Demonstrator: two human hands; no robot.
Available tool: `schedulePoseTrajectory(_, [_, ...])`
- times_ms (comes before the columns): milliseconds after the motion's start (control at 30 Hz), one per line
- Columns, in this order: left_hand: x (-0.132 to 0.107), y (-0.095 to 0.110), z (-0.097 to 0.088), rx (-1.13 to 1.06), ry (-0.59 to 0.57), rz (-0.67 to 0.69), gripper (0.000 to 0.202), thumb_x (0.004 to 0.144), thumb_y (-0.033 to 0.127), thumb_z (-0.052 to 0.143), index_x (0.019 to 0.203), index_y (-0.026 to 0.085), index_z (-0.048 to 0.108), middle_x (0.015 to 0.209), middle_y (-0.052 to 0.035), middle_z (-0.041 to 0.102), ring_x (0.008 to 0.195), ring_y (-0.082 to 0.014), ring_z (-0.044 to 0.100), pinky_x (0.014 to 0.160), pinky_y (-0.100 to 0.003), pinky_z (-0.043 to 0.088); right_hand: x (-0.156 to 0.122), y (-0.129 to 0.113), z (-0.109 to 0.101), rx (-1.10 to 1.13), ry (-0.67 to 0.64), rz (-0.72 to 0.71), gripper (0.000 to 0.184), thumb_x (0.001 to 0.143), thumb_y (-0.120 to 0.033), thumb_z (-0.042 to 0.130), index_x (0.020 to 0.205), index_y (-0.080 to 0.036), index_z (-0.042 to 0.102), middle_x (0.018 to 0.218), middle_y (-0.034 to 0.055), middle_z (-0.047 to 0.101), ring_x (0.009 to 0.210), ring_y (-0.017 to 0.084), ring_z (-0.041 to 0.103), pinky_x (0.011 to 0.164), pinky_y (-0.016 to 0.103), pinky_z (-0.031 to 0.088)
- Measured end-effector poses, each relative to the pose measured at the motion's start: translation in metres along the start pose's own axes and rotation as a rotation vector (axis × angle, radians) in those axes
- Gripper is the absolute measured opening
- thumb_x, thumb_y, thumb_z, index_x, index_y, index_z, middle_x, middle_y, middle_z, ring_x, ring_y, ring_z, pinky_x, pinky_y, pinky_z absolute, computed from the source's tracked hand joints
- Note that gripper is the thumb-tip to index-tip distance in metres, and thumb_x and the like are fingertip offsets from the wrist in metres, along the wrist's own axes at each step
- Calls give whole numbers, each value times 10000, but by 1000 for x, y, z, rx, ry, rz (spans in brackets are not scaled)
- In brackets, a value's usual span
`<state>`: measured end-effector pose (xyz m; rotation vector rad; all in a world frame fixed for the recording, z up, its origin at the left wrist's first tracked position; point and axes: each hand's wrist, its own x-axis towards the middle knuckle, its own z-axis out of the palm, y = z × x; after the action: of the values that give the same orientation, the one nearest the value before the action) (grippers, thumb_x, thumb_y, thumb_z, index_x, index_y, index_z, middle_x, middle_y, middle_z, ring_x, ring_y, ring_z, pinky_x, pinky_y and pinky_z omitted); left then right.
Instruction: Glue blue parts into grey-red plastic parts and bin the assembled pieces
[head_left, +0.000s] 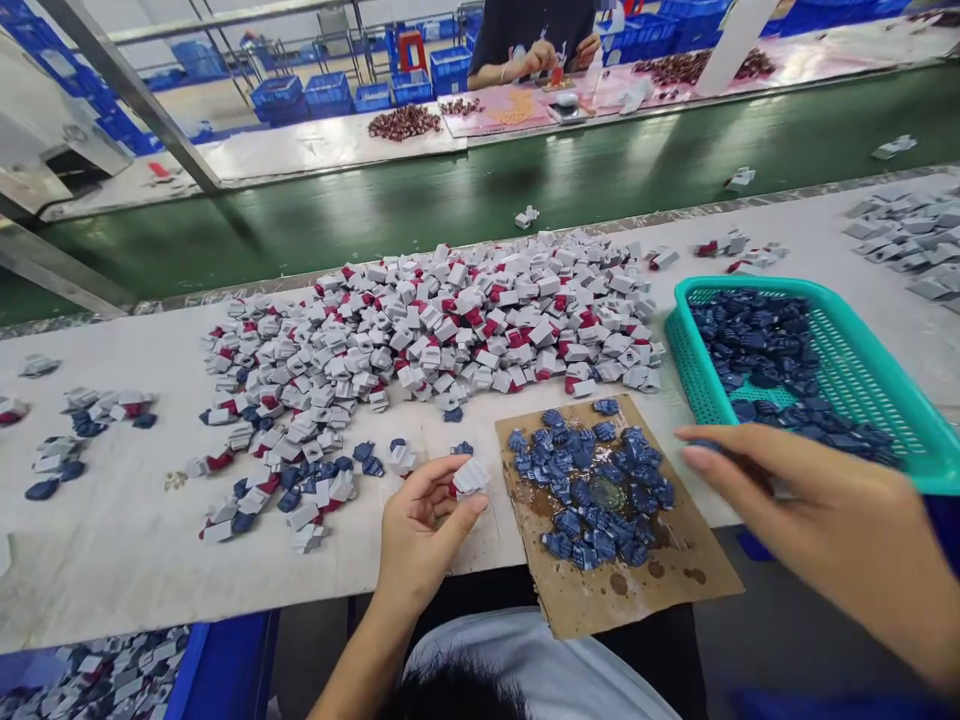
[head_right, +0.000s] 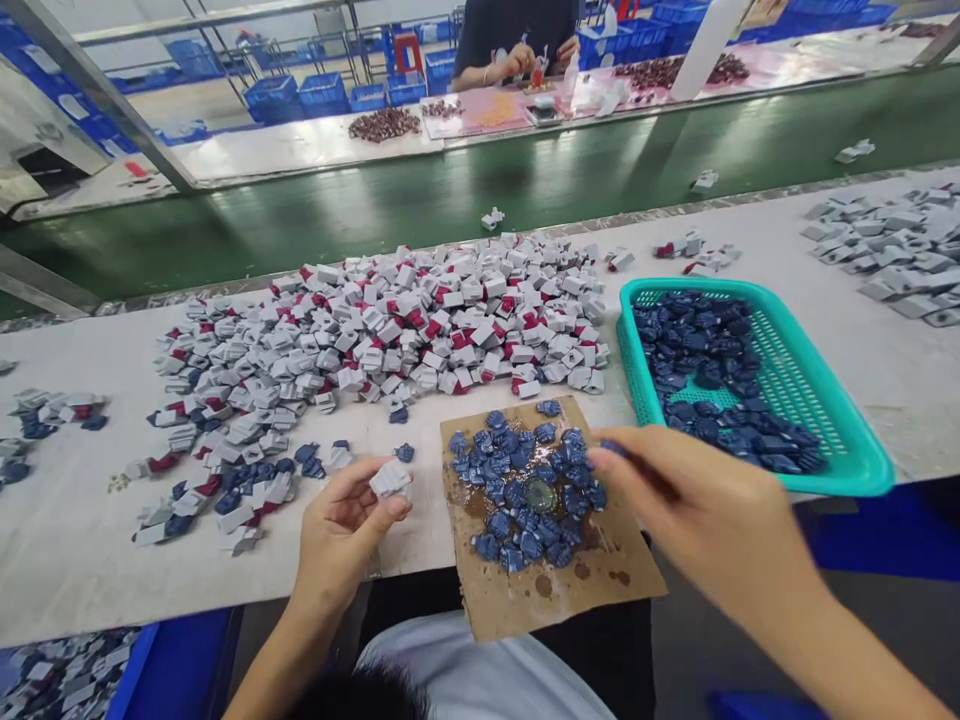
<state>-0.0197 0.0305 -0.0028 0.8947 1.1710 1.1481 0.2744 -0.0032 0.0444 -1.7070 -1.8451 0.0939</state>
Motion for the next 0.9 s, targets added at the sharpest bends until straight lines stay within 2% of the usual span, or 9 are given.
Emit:
schedulePoseTrajectory(67, [-1,0,0,-5,-11,2,311,631,233,927,919,193,814,800,-45,789,720,-147,741,622,-171,595,-6,-14,13,55,-53,-137,248,1023,-381,549,988,-226,740,850,18,769,620,145,702,604,225,576])
schedulePoseTrajectory(133, [-1,0,1,-15,-12,6,303,639,223,921,923,200,818,804,-43,788,717,-144,738,619,-169,593,-11,-19,23,124,-136,-194,223,1043,-307,508,1050,-218,713,905,22,776,691,159,735,645,230,600])
schedulePoseTrajectory(233, [-2,1,0,-4,-9,8,294,643,204,914,923,207,825,799,-37,776,715,-133,720,622,-160,586,-14,-15,28,180,-306,-247,255,1061,-227,442,1188,-220,664,1051,37,774,874,183,767,699,238,619])
schedulePoseTrajectory(333, [-3,1,0,20,-12,10,302,648,199,911,940,214,832,819,-38,766,750,-131,705,652,-159,587,-13,-8,25,120,-383,-310,312,1073,-210,397,1311,-210,598,1083,44,774,851,192,773,629,237,612])
schedulePoseTrajectory(433, [-3,-1,-1,41,-13,14,321,650,201,912,962,222,837,847,-42,761,780,-133,693,681,-165,590,-9,-2,24,34,-388,-392,273,1083,-260,409,1252,-186,610,975,49,779,721,213,762,510,264,560])
schedulePoseTrajectory(567, [-3,-2,-2,55,-13,13,314,654,215,914,959,214,836,854,-51,759,789,-143,694,684,-176,592,-1,3,27,26,-452,-412,272,1081,-304,417,1057,-202,667,844,38,721,647,218,720,496,299,521])
schedulePoseTrajectory(700, [-2,-2,0,35,-16,3,316,671,225,908,974,206,822,840,-45,752,747,-137,692,648,-179,589,8,5,25,75,-600,-469,328,991,-154,427,1158,-209,703,874,45,698,654,194,709,508,277,528])
schedulePoseTrajectory(800, [-1,-1,1,7,-15,2,308,688,235,896,980,201,804,846,-42,761,725,-138,708,622,-181,588,4,9,28,69,-513,-550,515,820,-3,373,1165,-197,703,877,68,693,635,196,704,478,277,480])
schedulePoseTrajectory(900, [0,0,2,2,-8,-1,315,684,246,896,974,188,790,843,-43,768,724,-146,723,613,-184,589,-12,19,38,47,-429,-528,582,748,11,376,1193,-205,683,918,85,687,654,209,700,502,292,458])
